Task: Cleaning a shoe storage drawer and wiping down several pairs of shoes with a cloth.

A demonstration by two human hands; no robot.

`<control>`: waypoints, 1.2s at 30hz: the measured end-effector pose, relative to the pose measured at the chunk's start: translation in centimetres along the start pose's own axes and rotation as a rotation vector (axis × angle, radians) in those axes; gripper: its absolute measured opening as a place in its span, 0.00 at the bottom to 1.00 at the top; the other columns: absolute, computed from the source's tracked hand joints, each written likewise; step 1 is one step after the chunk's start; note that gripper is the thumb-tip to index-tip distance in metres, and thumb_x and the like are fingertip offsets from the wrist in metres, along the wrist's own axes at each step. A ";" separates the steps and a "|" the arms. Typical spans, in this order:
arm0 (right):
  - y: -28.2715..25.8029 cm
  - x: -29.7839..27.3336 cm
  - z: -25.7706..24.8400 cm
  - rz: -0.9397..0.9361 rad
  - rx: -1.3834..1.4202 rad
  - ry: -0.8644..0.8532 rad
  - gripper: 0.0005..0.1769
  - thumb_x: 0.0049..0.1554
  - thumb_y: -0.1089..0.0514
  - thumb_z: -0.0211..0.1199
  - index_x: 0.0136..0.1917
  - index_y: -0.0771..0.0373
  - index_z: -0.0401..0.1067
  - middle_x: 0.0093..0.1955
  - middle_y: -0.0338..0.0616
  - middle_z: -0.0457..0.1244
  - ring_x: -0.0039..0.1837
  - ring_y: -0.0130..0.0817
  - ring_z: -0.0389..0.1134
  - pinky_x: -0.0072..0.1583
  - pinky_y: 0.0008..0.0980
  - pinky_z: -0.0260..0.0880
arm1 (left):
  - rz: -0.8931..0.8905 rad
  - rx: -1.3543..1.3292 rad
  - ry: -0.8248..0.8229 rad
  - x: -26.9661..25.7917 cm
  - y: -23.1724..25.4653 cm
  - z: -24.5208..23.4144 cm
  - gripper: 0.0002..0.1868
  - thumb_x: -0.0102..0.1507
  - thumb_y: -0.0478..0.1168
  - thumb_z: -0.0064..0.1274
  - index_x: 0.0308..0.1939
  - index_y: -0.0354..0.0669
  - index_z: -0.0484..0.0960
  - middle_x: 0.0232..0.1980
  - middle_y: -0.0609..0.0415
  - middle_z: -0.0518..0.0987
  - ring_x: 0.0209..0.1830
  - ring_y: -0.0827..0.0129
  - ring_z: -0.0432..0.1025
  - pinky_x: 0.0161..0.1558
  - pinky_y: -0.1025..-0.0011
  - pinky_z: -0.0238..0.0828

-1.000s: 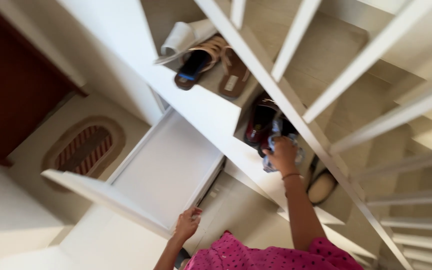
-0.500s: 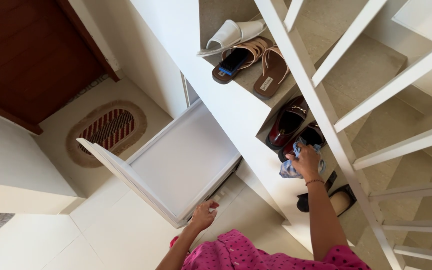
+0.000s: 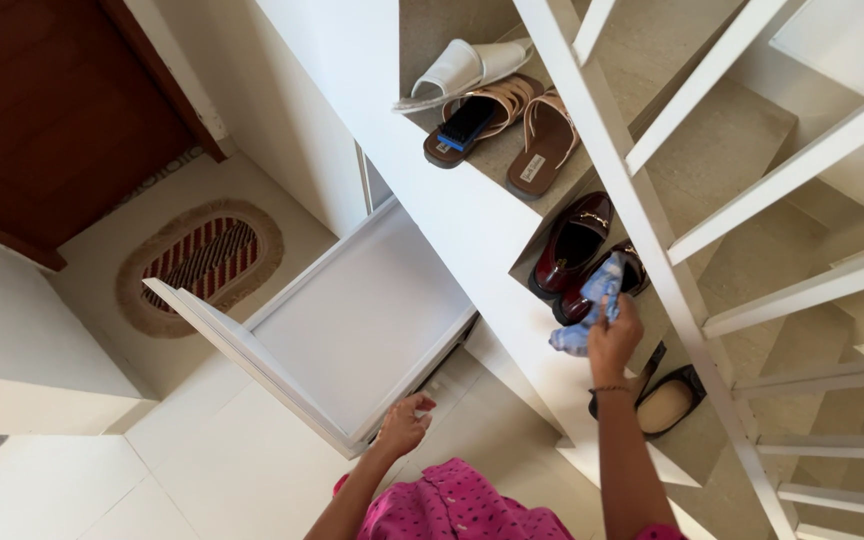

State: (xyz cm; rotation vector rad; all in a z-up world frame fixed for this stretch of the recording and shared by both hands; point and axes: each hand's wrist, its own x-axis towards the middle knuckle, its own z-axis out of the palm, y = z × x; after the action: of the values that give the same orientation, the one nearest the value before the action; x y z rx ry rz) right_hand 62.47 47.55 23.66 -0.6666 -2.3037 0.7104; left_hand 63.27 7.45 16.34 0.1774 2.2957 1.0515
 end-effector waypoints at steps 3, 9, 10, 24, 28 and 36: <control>-4.1 -2.0 0.6 0.394 0.189 -0.152 0.21 0.69 0.45 0.54 0.56 0.66 0.73 0.46 0.55 0.68 0.45 0.44 0.72 0.46 0.41 0.76 | 0.150 0.057 0.055 0.6 -0.5 0.2 0.13 0.60 0.37 0.58 0.49 0.45 0.84 0.50 0.51 0.86 0.51 0.61 0.79 0.54 0.63 0.74; -9.5 -6.1 4.2 0.160 0.535 -0.335 0.28 0.63 0.37 0.56 0.41 0.64 0.76 0.29 0.46 0.66 0.27 0.31 0.65 0.31 0.32 0.66 | 0.062 -0.160 0.080 1.1 8.9 -5.1 0.15 0.64 0.41 0.55 0.55 0.46 0.81 0.53 0.53 0.86 0.47 0.63 0.83 0.51 0.65 0.79; -10.8 -6.4 4.7 0.161 0.533 -0.336 0.28 0.63 0.37 0.56 0.41 0.64 0.76 0.29 0.46 0.66 0.27 0.31 0.65 0.31 0.32 0.66 | 0.060 -0.161 0.079 0.9 10.5 -6.1 0.15 0.64 0.41 0.55 0.55 0.46 0.81 0.53 0.53 0.86 0.47 0.63 0.83 0.51 0.65 0.79; -25.2 -12.8 4.9 0.105 0.588 -0.658 0.19 0.64 0.48 0.55 0.53 0.65 0.77 0.27 0.42 0.63 0.26 0.28 0.61 0.30 0.32 0.61 | 0.202 -0.501 0.013 -1.1 8.1 -11.4 0.15 0.69 0.37 0.49 0.57 0.33 0.78 0.48 0.46 0.83 0.38 0.65 0.74 0.40 0.67 0.74; -29.8 -17.1 7.0 -0.009 0.674 -0.501 0.14 0.63 0.54 0.62 0.48 0.69 0.76 0.33 0.46 0.66 0.32 0.30 0.65 0.37 0.33 0.65 | 0.178 -0.419 0.032 -1.4 2.3 -15.6 0.10 0.66 0.33 0.53 0.50 0.33 0.80 0.44 0.52 0.84 0.36 0.70 0.78 0.39 0.72 0.76; -40.2 -21.7 10.4 0.233 0.678 -0.612 0.12 0.61 0.56 0.65 0.44 0.68 0.73 0.30 0.50 0.62 0.34 0.32 0.61 0.39 0.37 0.64 | 0.128 -0.530 0.236 -3.1 -5.6 -25.4 0.05 0.66 0.29 0.54 0.46 0.33 0.79 0.40 0.53 0.80 0.38 0.75 0.74 0.41 0.74 0.73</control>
State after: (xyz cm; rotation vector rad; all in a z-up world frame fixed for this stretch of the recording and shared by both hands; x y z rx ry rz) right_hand 58.99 1.86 33.17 -0.4233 -2.2659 1.9066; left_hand 51.95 -13.88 26.57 -0.0169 2.1324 1.7853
